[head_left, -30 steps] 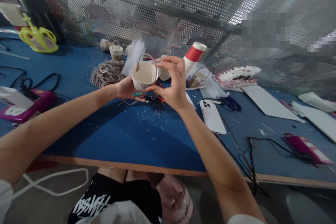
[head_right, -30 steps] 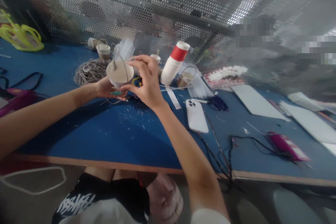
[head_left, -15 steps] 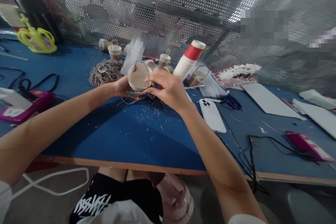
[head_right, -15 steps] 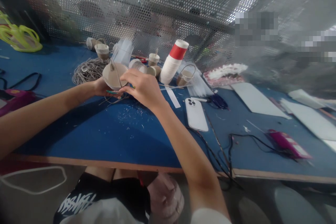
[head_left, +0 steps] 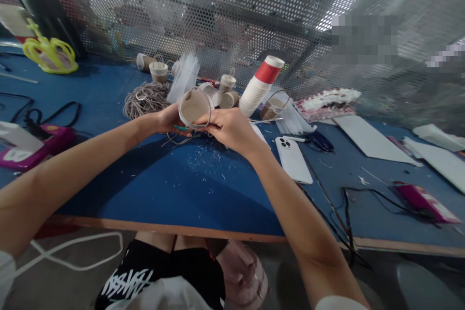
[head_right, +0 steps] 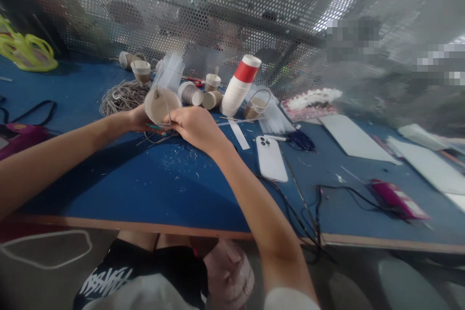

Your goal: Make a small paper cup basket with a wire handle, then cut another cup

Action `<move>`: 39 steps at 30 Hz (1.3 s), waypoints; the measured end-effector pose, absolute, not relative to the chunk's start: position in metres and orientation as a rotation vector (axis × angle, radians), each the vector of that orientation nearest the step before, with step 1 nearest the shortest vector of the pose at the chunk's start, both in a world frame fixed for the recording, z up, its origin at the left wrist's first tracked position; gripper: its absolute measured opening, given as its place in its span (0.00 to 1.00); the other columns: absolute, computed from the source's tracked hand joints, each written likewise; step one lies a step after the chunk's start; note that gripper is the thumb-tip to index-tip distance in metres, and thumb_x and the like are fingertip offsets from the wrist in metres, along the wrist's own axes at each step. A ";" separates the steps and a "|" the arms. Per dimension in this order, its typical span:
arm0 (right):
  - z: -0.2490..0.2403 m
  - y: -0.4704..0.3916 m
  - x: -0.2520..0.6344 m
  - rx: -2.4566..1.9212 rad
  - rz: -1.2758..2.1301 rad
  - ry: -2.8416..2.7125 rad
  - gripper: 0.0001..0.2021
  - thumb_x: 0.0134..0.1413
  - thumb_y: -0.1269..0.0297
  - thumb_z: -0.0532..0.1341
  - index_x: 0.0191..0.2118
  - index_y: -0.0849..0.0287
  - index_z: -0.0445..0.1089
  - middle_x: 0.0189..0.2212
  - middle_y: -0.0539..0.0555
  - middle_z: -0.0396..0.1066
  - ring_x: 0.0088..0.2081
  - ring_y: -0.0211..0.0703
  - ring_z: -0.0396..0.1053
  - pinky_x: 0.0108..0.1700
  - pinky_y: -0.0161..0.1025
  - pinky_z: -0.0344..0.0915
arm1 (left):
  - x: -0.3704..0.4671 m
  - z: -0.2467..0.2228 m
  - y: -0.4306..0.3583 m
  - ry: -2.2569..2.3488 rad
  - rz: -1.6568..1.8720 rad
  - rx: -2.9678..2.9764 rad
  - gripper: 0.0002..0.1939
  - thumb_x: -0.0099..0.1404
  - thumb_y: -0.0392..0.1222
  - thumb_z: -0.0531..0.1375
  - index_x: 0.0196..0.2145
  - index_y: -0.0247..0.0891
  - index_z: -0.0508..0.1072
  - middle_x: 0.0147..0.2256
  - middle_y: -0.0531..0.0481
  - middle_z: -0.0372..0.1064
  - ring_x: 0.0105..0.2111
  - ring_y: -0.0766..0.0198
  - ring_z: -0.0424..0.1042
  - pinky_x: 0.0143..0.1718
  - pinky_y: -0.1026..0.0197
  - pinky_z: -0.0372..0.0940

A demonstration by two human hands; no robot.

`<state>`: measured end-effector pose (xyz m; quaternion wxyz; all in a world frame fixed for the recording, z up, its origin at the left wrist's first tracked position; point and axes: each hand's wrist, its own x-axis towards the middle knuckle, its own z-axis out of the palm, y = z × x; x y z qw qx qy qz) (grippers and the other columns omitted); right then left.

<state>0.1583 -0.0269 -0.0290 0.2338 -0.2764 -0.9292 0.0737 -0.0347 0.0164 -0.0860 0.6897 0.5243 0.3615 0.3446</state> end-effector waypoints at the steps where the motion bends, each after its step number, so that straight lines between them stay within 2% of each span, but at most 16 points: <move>1: -0.029 -0.027 0.158 -0.766 0.198 -2.555 0.14 0.56 0.76 0.56 0.43 0.60 0.76 0.39 0.53 0.79 0.41 0.42 0.75 0.42 0.38 0.66 | -0.034 -0.084 0.015 0.870 0.745 1.116 0.26 0.63 0.61 0.52 0.37 0.33 0.73 0.27 0.44 0.74 0.29 0.61 0.70 0.29 0.61 0.66; 5: -0.029 -0.028 0.157 -0.808 0.190 -2.563 0.19 0.55 0.77 0.54 0.48 0.56 0.73 0.41 0.51 0.78 0.41 0.42 0.75 0.41 0.37 0.65 | -0.031 -0.077 0.011 0.996 0.700 0.959 0.29 0.63 0.63 0.51 0.39 0.34 0.75 0.30 0.44 0.76 0.29 0.62 0.69 0.28 0.63 0.64; 11: -0.031 -0.027 0.157 -0.829 0.246 -2.530 0.16 0.55 0.76 0.54 0.45 0.57 0.73 0.38 0.51 0.77 0.39 0.40 0.74 0.42 0.37 0.66 | -0.031 -0.081 0.014 0.914 0.710 0.960 0.27 0.66 0.61 0.48 0.39 0.34 0.74 0.29 0.44 0.76 0.29 0.60 0.68 0.34 0.56 0.66; 13: -0.033 -0.023 0.158 -0.850 0.260 -2.425 0.12 0.56 0.73 0.57 0.44 0.58 0.73 0.37 0.52 0.77 0.38 0.40 0.73 0.41 0.37 0.67 | -0.032 -0.085 0.016 0.778 0.742 1.011 0.29 0.66 0.62 0.46 0.43 0.34 0.73 0.32 0.43 0.76 0.32 0.57 0.70 0.38 0.53 0.67; 15: -0.036 -0.019 0.159 -0.861 0.284 -2.300 0.11 0.55 0.69 0.60 0.44 0.59 0.73 0.37 0.53 0.77 0.36 0.40 0.73 0.41 0.37 0.68 | -0.032 -0.088 0.016 0.637 0.821 1.082 0.31 0.66 0.63 0.46 0.49 0.35 0.70 0.39 0.42 0.76 0.39 0.54 0.71 0.43 0.52 0.67; 18: -0.037 -0.017 0.158 -0.868 0.303 -2.178 0.13 0.56 0.64 0.62 0.47 0.59 0.72 0.37 0.54 0.77 0.34 0.40 0.72 0.41 0.40 0.70 | -0.032 -0.090 0.015 0.536 0.981 1.184 0.30 0.64 0.61 0.54 0.55 0.38 0.65 0.51 0.43 0.72 0.48 0.53 0.69 0.48 0.53 0.66; 20: -0.035 -0.020 0.157 -0.869 0.272 -2.140 0.14 0.57 0.61 0.62 0.47 0.58 0.72 0.37 0.54 0.77 0.34 0.41 0.72 0.42 0.42 0.70 | -0.032 -0.091 0.014 0.541 1.042 1.237 0.31 0.60 0.56 0.61 0.55 0.37 0.64 0.49 0.43 0.73 0.47 0.55 0.69 0.48 0.55 0.67; 22: -0.032 -0.025 0.157 -0.865 0.213 -2.112 0.14 0.57 0.57 0.62 0.46 0.58 0.72 0.38 0.55 0.76 0.37 0.44 0.73 0.42 0.43 0.70 | -0.032 -0.093 0.016 0.558 1.075 1.271 0.31 0.57 0.55 0.64 0.53 0.36 0.66 0.43 0.44 0.75 0.43 0.56 0.71 0.46 0.56 0.68; 25: -0.028 -0.035 0.160 -0.863 0.106 -2.034 0.16 0.57 0.51 0.60 0.44 0.56 0.71 0.41 0.57 0.75 0.39 0.46 0.73 0.43 0.45 0.70 | -0.037 -0.098 0.022 0.546 1.097 1.290 0.32 0.58 0.60 0.61 0.54 0.38 0.65 0.42 0.45 0.74 0.46 0.53 0.72 0.45 0.56 0.68; 29: -0.028 -0.037 0.170 -0.743 0.010 -1.861 0.16 0.61 0.48 0.52 0.43 0.53 0.67 0.40 0.56 0.73 0.30 0.42 0.70 0.37 0.45 0.69 | -0.048 -0.097 0.029 0.570 1.118 1.258 0.36 0.61 0.64 0.53 0.60 0.42 0.58 0.47 0.46 0.72 0.51 0.51 0.70 0.45 0.55 0.68; 33: -0.024 -0.028 0.178 -0.663 -0.039 -1.782 0.10 0.57 0.53 0.55 0.40 0.52 0.61 0.33 0.51 0.68 0.26 0.38 0.64 0.29 0.41 0.64 | -0.050 -0.082 0.024 0.653 1.186 1.204 0.36 0.60 0.64 0.52 0.61 0.42 0.56 0.44 0.45 0.72 0.42 0.54 0.73 0.39 0.55 0.69; 37: -0.012 -0.020 0.183 -0.771 0.042 -1.999 0.10 0.54 0.54 0.59 0.37 0.53 0.61 0.31 0.49 0.68 0.26 0.37 0.63 0.31 0.41 0.65 | -0.040 -0.059 0.008 0.689 1.167 1.292 0.36 0.61 0.63 0.50 0.58 0.34 0.60 0.26 0.47 0.68 0.25 0.61 0.68 0.28 0.58 0.65; 39: -0.008 -0.019 0.184 -0.820 0.062 -2.017 0.11 0.56 0.52 0.58 0.37 0.54 0.62 0.30 0.50 0.68 0.28 0.38 0.64 0.33 0.41 0.65 | -0.037 -0.050 0.001 0.680 1.138 1.347 0.35 0.63 0.62 0.48 0.58 0.33 0.59 0.24 0.48 0.66 0.22 0.63 0.65 0.26 0.59 0.63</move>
